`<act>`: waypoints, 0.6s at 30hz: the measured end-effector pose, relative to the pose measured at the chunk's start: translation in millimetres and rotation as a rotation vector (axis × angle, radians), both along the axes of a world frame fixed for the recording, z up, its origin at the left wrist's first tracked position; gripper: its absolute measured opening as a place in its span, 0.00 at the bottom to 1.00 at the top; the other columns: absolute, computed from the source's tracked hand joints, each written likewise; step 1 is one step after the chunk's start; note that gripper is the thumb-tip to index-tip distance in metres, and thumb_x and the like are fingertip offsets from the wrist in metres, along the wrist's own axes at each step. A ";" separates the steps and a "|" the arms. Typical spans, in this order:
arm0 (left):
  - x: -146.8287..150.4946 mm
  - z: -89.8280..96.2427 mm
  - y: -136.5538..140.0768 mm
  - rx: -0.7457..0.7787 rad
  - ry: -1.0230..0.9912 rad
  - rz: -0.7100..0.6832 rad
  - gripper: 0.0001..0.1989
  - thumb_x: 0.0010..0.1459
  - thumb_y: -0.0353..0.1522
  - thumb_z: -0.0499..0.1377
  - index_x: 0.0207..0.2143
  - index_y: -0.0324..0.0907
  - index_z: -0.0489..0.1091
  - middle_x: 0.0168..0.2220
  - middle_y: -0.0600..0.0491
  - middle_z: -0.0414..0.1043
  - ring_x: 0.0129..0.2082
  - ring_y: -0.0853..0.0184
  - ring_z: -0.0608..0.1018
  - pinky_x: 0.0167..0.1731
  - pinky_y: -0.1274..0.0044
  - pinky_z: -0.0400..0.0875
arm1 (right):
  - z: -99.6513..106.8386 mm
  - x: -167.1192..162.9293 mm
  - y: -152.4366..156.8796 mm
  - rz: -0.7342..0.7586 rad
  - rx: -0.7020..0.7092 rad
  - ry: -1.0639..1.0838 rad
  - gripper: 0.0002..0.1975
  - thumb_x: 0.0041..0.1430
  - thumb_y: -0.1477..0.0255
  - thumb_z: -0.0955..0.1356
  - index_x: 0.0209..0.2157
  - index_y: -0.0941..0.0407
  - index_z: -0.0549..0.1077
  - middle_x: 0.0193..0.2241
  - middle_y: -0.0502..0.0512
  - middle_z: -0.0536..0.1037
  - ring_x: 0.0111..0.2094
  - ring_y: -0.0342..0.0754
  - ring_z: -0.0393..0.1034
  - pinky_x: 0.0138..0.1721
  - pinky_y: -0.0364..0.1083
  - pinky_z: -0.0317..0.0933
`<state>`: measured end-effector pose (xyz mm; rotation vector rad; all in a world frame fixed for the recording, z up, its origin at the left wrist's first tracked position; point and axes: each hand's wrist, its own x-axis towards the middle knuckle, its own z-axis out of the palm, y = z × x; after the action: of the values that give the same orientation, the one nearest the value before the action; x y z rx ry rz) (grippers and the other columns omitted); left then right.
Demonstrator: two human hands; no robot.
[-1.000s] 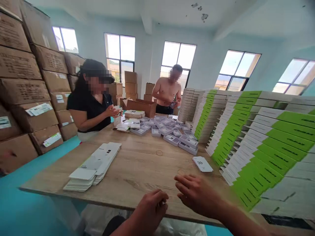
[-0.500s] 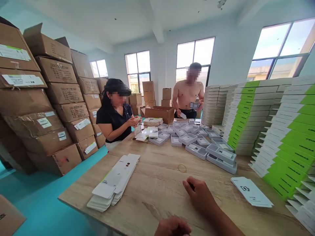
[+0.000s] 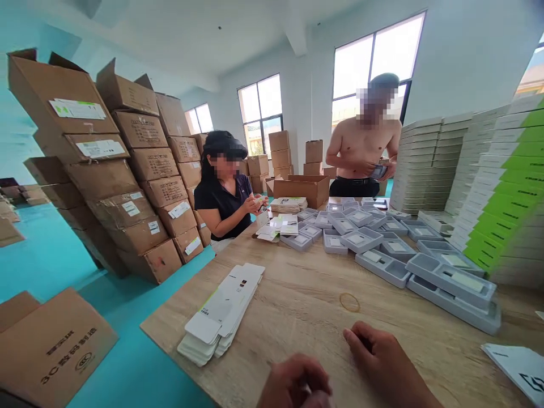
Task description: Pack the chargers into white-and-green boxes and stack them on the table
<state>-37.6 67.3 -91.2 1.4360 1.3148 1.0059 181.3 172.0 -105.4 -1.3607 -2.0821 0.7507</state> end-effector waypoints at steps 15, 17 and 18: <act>-142.0 63.1 49.3 0.023 1.096 0.657 0.32 0.61 0.44 0.56 0.63 0.38 0.58 0.58 0.37 0.63 0.61 0.46 0.68 0.58 0.58 0.65 | 8.0 -5.8 -5.3 0.001 -0.013 0.162 0.24 0.59 0.50 0.63 0.20 0.53 0.67 0.19 0.52 0.72 0.24 0.49 0.66 0.28 0.46 0.57; -113.4 72.7 38.3 0.137 1.067 0.548 0.28 0.62 0.45 0.56 0.60 0.42 0.61 0.59 0.42 0.62 0.58 0.52 0.71 0.57 0.65 0.67 | 12.8 -11.8 -10.5 0.019 -0.139 0.369 0.24 0.57 0.47 0.65 0.23 0.53 0.70 0.21 0.52 0.73 0.26 0.50 0.69 0.27 0.45 0.60; -97.0 75.9 33.4 0.197 1.038 0.451 0.27 0.61 0.46 0.58 0.59 0.46 0.63 0.59 0.44 0.63 0.57 0.54 0.72 0.56 0.66 0.68 | 16.0 -15.2 -14.4 0.036 -0.245 0.516 0.24 0.56 0.46 0.66 0.26 0.53 0.73 0.24 0.53 0.76 0.29 0.51 0.71 0.26 0.44 0.61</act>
<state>-134.6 100.6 -15.3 1.9675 2.4131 0.6479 166.1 157.6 -89.3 -1.0991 -1.6478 1.2554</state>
